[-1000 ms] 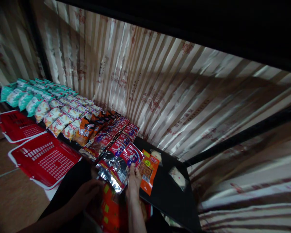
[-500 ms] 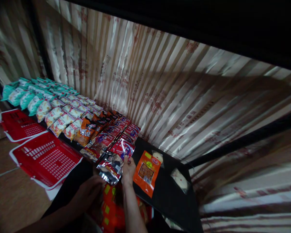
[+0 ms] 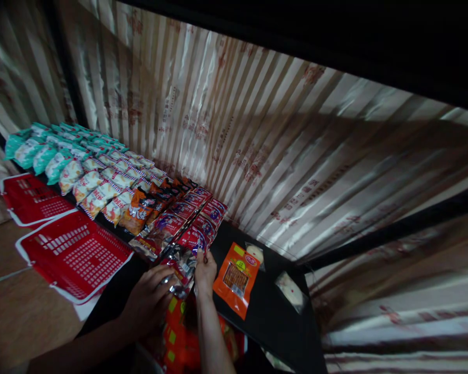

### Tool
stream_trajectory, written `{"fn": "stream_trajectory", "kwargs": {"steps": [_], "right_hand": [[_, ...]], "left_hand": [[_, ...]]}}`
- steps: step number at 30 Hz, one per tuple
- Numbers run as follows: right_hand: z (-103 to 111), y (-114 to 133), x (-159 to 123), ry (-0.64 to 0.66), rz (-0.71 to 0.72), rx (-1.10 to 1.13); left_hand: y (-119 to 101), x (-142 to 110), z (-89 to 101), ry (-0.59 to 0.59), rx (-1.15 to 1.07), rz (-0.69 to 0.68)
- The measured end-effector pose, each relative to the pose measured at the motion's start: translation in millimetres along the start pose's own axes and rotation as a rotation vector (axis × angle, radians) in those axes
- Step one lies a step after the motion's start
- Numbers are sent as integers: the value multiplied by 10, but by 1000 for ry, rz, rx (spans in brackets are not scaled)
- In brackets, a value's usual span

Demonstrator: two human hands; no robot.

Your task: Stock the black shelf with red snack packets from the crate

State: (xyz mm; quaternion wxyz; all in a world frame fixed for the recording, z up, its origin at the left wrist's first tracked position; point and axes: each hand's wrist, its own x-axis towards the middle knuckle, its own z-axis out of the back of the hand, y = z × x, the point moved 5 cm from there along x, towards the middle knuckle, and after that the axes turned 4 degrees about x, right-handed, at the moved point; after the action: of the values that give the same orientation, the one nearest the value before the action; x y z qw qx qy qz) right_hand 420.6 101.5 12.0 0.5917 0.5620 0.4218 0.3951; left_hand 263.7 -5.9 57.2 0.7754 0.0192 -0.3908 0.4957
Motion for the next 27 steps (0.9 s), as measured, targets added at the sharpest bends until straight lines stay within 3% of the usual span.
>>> {"fn": "stream_trajectory", "kwargs": {"steps": [6,17,27], "right_hand": [[-43,-85,-17,66,-50,4],[-31,-87,57,16,46,-156],[-18,149,-6,-36,105,-419]], "left_hand": [[36,-62,0,8,-47,-46],[160,-177,-407,146,27,-19],[193,-77,-537,166,41,35]]}}
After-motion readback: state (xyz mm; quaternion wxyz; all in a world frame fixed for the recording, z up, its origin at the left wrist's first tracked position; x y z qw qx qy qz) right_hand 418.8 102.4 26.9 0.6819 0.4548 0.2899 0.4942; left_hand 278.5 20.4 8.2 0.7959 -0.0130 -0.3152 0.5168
